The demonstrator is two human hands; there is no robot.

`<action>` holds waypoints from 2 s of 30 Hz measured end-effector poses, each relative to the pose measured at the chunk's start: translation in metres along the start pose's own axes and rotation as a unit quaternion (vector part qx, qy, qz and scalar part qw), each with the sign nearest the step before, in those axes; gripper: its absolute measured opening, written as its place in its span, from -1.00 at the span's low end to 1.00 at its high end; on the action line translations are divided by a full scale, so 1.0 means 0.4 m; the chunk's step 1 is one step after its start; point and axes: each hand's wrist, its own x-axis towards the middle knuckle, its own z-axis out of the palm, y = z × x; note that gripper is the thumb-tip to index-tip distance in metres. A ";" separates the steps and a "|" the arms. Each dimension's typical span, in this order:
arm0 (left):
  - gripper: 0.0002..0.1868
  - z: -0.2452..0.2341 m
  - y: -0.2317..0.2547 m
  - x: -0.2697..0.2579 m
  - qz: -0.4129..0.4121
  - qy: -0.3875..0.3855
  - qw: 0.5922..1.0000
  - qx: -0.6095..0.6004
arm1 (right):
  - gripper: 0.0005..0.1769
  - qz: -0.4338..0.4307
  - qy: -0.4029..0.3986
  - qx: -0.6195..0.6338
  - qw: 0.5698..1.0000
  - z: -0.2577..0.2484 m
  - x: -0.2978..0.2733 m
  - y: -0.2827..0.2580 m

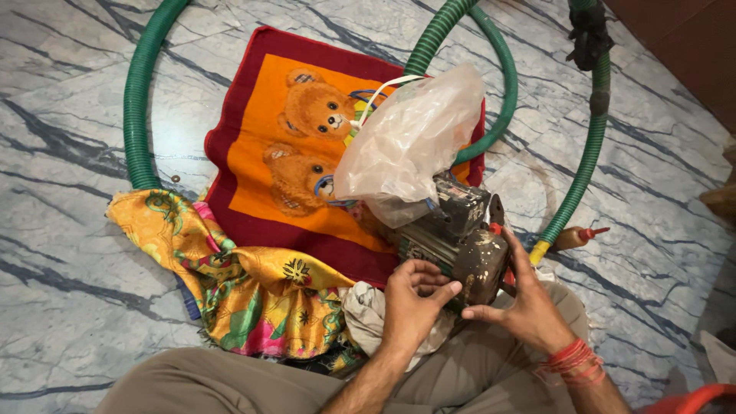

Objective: The person uses a screwdriver to loosen screws on a small electric motor, removes the end cap, and then reattaches it. They manipulate the motor and cap by hand, adjusting the position of the motor and cap during the process.

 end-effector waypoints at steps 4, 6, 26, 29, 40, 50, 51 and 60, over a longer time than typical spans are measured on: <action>-0.61 0.004 0.004 -0.002 0.012 0.000 1.000 0.007 | 0.69 -0.007 0.000 -0.010 1.000 0.001 0.000 0.029; -0.62 0.002 0.007 -0.003 0.019 0.003 1.000 0.013 | 0.71 -0.012 0.010 -0.020 1.000 0.005 -0.002 0.053; -0.63 -0.004 0.035 0.006 -0.003 -0.027 0.999 0.039 | -0.71 0.117 0.028 -0.125 0.985 -0.133 0.211 0.384; -0.63 -0.004 0.035 0.007 -0.010 -0.026 0.999 0.046 | -0.72 0.097 0.015 -0.107 0.989 -0.118 0.228 0.387; -0.63 -0.010 0.036 0.016 -0.015 -0.045 0.998 0.047 | -0.65 0.179 -0.102 -0.119 0.971 -0.067 0.174 0.315; -0.63 -0.007 0.026 0.017 0.003 -0.041 0.999 0.024 | -0.66 0.070 -0.115 -0.217 0.967 -0.020 0.104 0.280; -0.64 -0.006 0.025 0.016 0.005 -0.041 0.999 0.026 | -0.64 0.040 -0.106 -0.216 0.970 -0.019 0.081 0.268; -0.65 -0.010 0.029 0.016 -0.002 -0.043 0.998 0.042 | -0.51 -0.094 -0.108 -0.157 0.977 0.084 -0.182 0.140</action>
